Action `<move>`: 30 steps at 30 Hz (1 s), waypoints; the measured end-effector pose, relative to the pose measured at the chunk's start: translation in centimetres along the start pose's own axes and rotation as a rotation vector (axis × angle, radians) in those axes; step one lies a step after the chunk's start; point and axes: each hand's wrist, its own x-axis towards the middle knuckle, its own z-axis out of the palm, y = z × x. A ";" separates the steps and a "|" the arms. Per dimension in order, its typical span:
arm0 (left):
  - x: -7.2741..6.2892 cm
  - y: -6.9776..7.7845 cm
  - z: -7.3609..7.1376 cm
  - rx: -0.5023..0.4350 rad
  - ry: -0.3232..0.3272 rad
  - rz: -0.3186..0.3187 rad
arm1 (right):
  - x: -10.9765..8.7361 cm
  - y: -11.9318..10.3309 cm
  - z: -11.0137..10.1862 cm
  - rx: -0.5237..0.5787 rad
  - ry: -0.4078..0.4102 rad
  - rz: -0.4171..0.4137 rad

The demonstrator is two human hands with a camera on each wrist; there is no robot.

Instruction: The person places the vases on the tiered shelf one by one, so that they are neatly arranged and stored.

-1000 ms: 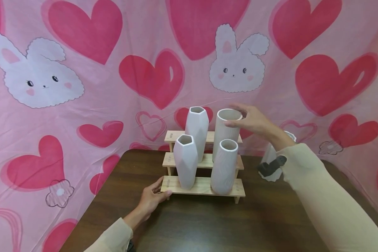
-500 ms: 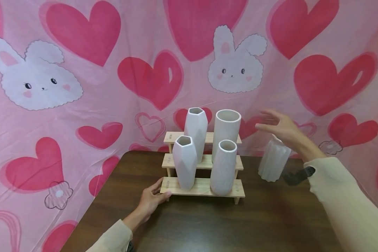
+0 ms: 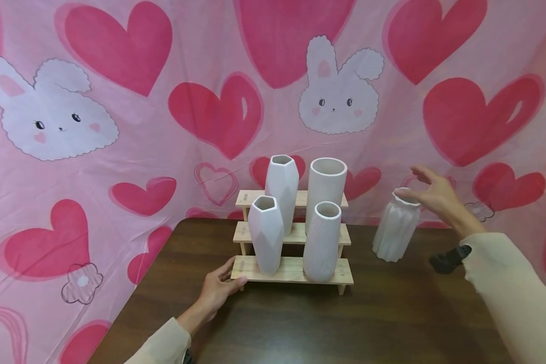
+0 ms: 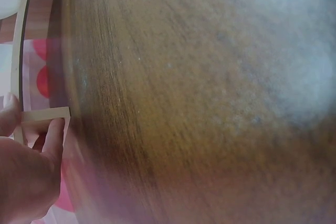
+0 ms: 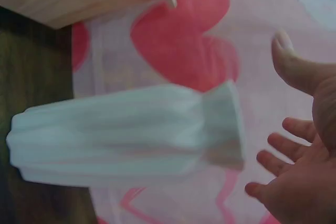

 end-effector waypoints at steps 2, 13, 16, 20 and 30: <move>0.0 0.0 0.0 0.001 -0.001 -0.001 | 0.2 0.9 0.1 -0.029 -0.045 0.023; 0.1 0.0 0.0 0.009 -0.008 -0.003 | 0.9 3.7 1.6 0.016 -0.104 0.086; 0.0 0.0 -0.1 0.010 -0.007 -0.005 | 0.8 3.8 1.9 0.047 -0.082 0.091; 0.0 0.1 -0.1 0.017 -0.009 -0.004 | 0.7 3.9 2.0 0.050 -0.069 0.091; 0.1 0.0 -0.2 -0.001 -0.010 -0.003 | 0.4 4.1 2.0 0.067 -0.069 0.099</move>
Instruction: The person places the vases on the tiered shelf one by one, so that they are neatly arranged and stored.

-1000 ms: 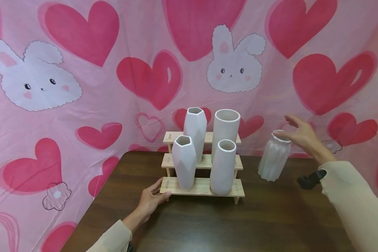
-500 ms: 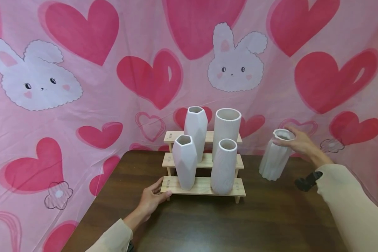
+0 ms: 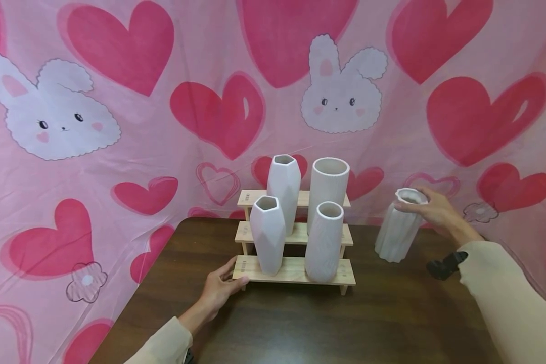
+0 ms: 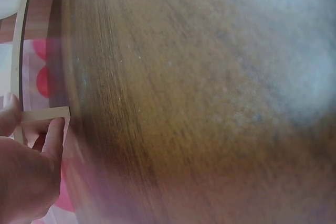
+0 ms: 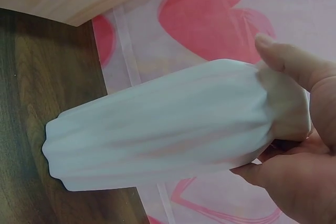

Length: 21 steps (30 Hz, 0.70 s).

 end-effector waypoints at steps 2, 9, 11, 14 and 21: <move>0.0 0.0 0.0 -0.005 0.000 -0.002 | -0.1 0.1 0.0 0.001 0.003 0.006; 0.0 0.1 0.2 -0.004 -0.005 0.000 | -0.3 0.3 -0.3 -0.003 0.048 0.016; -0.1 0.0 0.2 -0.003 -0.009 -0.001 | -0.5 0.2 -0.6 -0.003 0.048 0.024; -0.1 0.0 0.2 -0.009 -0.012 -0.003 | -0.8 -0.6 -1.3 -0.023 0.043 0.030; -0.1 0.3 0.2 -0.014 0.005 -0.006 | -0.7 -4.2 -3.6 -0.045 0.030 0.023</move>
